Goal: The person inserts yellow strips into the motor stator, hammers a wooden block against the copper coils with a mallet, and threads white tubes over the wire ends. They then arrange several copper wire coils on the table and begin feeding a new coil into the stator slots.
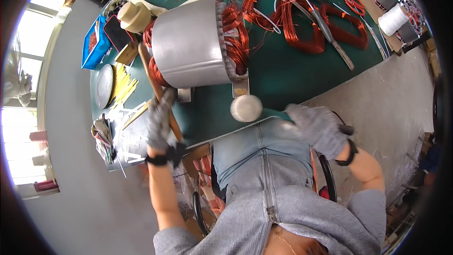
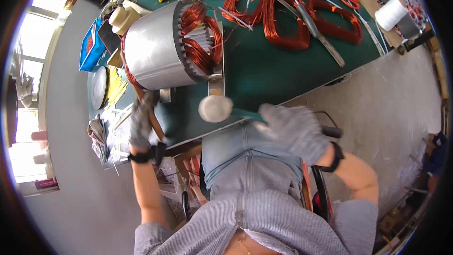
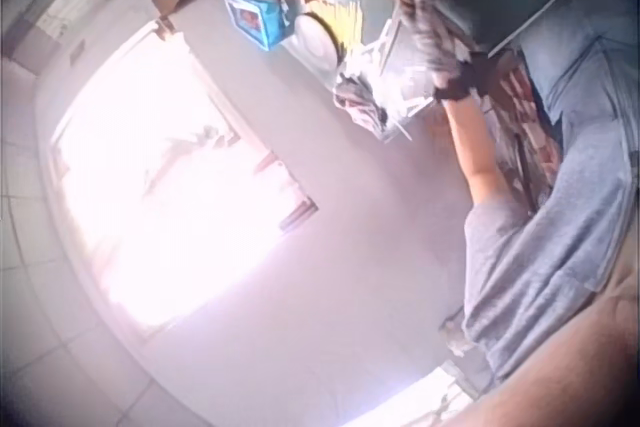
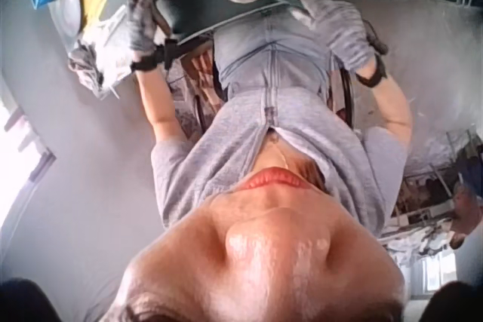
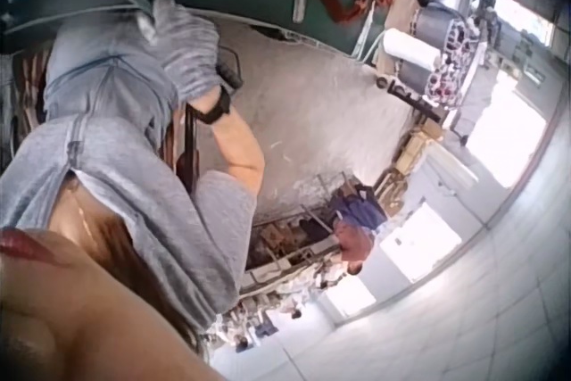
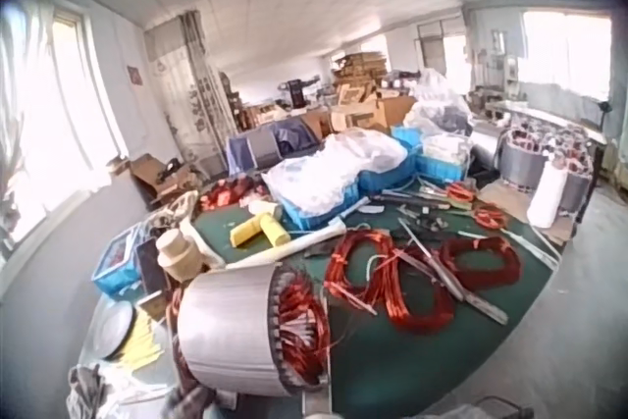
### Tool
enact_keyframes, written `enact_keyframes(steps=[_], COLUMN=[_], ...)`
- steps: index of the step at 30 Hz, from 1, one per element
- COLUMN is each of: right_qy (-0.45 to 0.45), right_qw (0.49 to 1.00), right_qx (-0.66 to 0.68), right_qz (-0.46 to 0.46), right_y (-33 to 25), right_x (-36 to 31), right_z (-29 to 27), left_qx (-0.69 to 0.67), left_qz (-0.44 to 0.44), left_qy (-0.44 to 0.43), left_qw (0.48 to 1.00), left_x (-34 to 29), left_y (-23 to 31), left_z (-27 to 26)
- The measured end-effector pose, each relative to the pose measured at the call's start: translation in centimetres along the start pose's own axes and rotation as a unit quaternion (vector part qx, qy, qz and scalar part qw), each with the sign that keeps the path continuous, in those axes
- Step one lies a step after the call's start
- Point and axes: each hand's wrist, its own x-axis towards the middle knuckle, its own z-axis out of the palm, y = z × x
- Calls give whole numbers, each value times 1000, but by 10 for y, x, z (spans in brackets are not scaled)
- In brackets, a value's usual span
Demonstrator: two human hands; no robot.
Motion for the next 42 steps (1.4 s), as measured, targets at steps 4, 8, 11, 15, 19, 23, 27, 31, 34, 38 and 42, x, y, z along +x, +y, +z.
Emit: enact_keyframes(steps=[4,8,11,15,19,23,27,31,34,38,42], right_qy=[-138,-172,-124,-111,-71,-288,-107,43,16,-99,-157], right_qw=[985,980,988,994,989,841,723,771,764,750,799], right_qx=[-91,-96,-96,-3,128,418,644,577,593,637,567], right_qz=[49,37,-3,0,-16,187,227,268,254,148,123], right_y=[28,23,3,-23,-6,25,26,43,68,76,59], right_x=[10,29,47,90,87,47,46,130,172,192,185], right_z=[-14,-9,9,42,39,-18,-56,-29,14,42,42], left_qx=[43,48,71,87,64,-10,-172,-187,-140,-103,-101], left_qz=[-63,-61,54,-38,-12,-24,-12,-38,-58,-41,-14], left_qy=[99,82,-59,-34,13,120,120,133,176,191,188], left_qw=[992,994,994,995,998,992,978,973,973,975,977], left_x=[-35,-7,47,104,95,1,-19,5,19,22,12], left_y=[20,19,14,40,33,9,-3,15,3,1,-7], left_z=[51,34,1,-22,-23,19,54,78,83,86,80])
